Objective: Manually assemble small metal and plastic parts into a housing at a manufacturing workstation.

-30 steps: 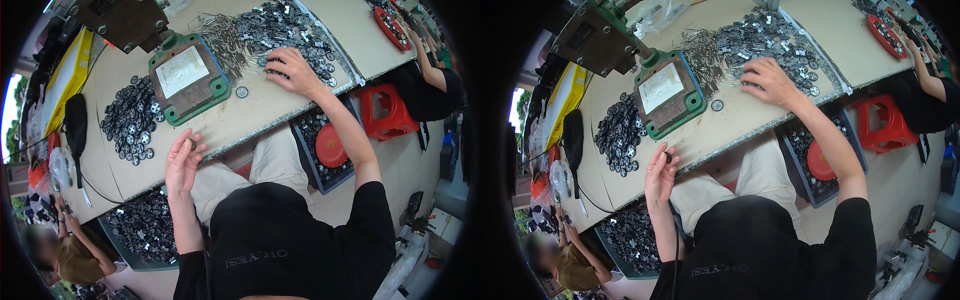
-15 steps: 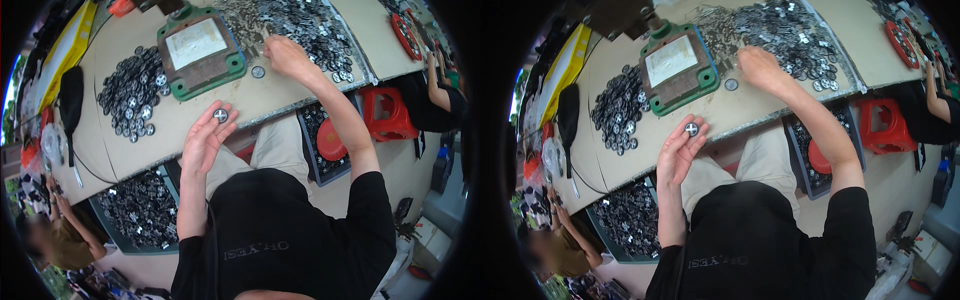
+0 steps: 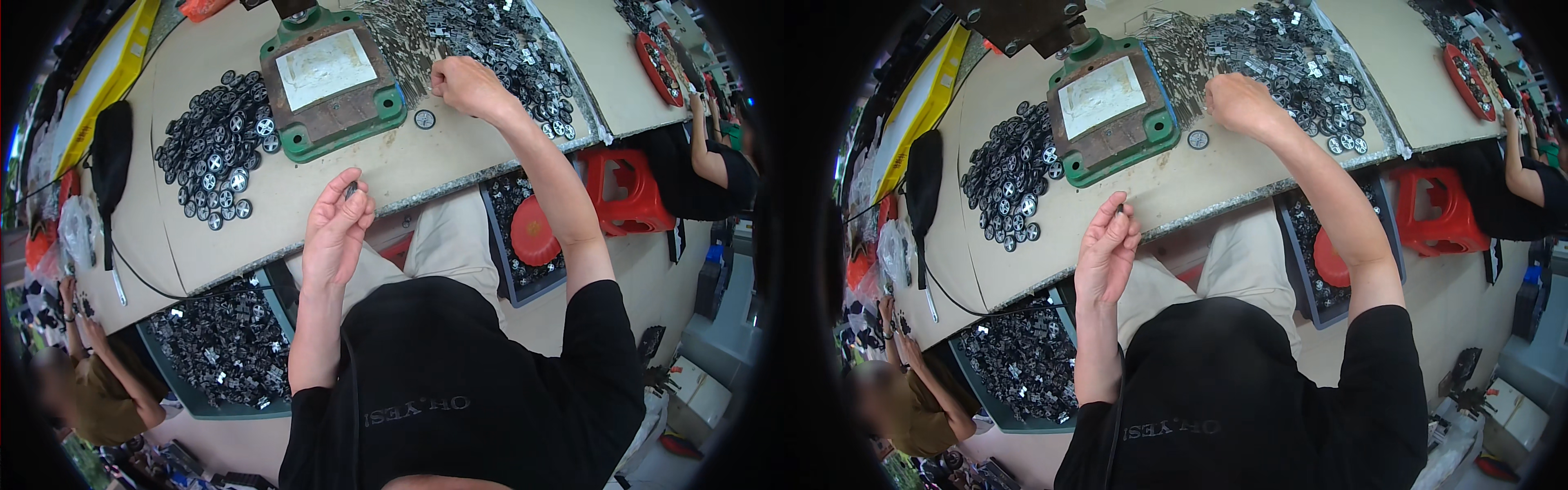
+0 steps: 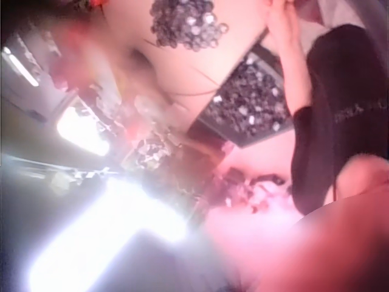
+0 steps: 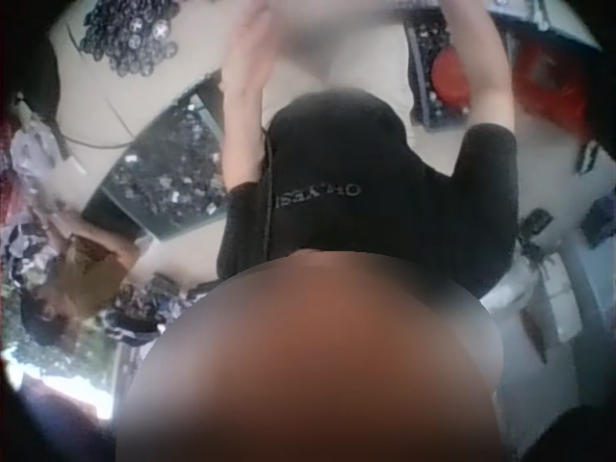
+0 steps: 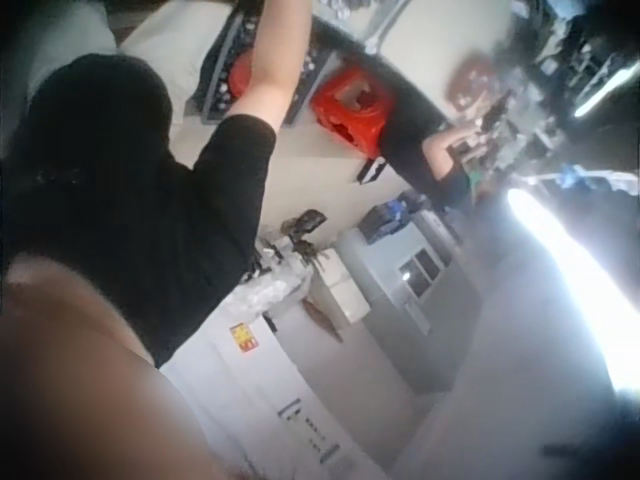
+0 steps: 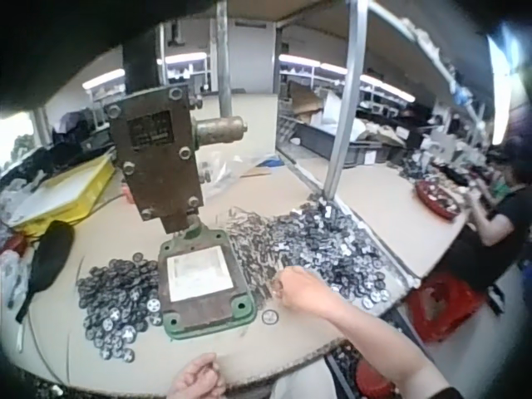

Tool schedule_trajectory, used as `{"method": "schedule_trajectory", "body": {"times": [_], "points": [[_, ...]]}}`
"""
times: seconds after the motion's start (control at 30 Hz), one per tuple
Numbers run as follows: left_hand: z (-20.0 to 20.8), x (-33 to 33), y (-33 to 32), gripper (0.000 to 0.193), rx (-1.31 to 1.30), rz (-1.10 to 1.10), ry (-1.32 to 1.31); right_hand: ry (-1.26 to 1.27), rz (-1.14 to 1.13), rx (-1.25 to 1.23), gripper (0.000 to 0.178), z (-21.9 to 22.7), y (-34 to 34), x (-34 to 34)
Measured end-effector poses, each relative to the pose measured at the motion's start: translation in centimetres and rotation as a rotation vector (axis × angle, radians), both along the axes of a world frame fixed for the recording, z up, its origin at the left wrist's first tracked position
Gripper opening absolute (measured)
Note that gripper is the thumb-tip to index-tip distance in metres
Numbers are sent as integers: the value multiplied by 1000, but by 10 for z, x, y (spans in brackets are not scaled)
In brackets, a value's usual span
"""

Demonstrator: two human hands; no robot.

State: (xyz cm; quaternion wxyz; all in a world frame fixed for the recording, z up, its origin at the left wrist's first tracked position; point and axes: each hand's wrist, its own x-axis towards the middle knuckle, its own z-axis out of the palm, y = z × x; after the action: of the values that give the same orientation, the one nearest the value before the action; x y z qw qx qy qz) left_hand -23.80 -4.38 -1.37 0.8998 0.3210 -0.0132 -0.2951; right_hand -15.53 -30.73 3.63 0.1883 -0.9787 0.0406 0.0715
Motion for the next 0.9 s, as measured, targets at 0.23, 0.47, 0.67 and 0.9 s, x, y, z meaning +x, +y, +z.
{"method": "schedule_trajectory", "body": {"times": [0.23,0.47,0.67,0.9], "points": [[23,-2,-15,41,109,43,110,-292,82,54,7,-17,-7,-11],[17,0,-14,41,-35,-42,150,-143,-15,1092,17,10,54,-77],[15,-6,-18,41,-38,0,181,-150,-55,1522,12,-13,101,-102],[16,-10,-18,43,-29,15,203,-144,-99,1471,12,-27,107,-100]]}}
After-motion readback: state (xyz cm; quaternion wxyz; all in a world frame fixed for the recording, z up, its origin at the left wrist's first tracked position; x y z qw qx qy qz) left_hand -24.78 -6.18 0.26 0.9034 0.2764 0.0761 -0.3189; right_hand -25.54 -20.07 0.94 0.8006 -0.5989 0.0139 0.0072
